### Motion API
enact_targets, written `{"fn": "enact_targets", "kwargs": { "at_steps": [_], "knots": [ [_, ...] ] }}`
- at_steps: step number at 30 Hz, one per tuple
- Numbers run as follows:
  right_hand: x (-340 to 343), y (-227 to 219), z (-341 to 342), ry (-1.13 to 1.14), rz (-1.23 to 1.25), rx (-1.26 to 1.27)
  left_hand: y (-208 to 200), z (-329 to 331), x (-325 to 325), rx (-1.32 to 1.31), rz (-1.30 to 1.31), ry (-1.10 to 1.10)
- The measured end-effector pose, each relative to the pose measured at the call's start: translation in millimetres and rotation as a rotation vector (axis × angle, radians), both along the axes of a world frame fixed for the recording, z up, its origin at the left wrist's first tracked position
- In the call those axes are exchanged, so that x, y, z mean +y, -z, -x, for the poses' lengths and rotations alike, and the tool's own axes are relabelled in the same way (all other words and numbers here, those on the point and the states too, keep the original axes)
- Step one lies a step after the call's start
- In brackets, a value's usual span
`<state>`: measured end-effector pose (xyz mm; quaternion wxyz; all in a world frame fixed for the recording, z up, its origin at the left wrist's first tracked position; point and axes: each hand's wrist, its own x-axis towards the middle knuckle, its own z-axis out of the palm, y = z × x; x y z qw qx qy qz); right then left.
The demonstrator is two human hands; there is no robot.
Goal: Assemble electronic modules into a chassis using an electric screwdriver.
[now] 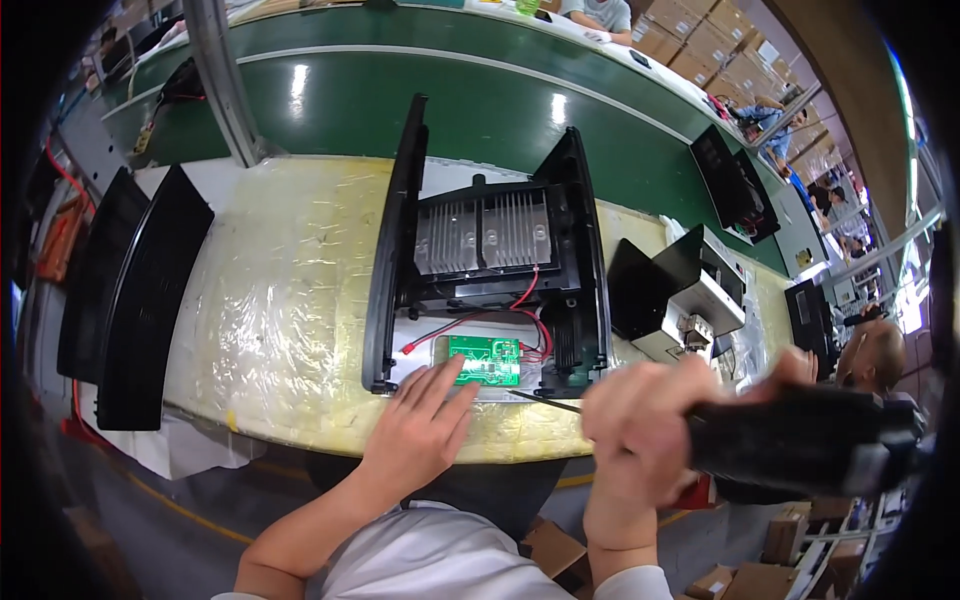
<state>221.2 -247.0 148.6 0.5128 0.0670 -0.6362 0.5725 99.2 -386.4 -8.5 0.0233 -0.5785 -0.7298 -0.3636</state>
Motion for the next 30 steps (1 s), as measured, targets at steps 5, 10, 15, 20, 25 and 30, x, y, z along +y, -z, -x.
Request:
{"fn": "enact_targets", "kwargs": {
  "at_steps": [5,10,15,20,25,30],
  "knots": [
    [-5.9,36.6,33.2,0.068,0.158,-0.089,2.2,-1.9,3.9,-0.035,-0.062,0.001],
    [6.5,49.6,36.8,0.089,0.033,-0.188,0.0,-1.1,4.0,-0.037,-0.069,0.025],
    [15.4,57.5,35.4,0.122,-0.138,-0.249,4.7,-0.4,0.3,-0.028,-0.008,0.051],
    [8.7,56.6,39.0,0.079,-0.021,-0.198,3.0,0.8,1.3,-0.037,-0.042,0.032],
    [18.1,59.8,38.9,0.075,-0.012,-0.234,-0.6,0.6,0.9,-0.057,-0.022,0.035],
    [26.2,57.1,43.2,-0.053,-0.278,-0.308,2.2,2.6,-1.8,-0.056,0.033,0.06]
  ]
}}
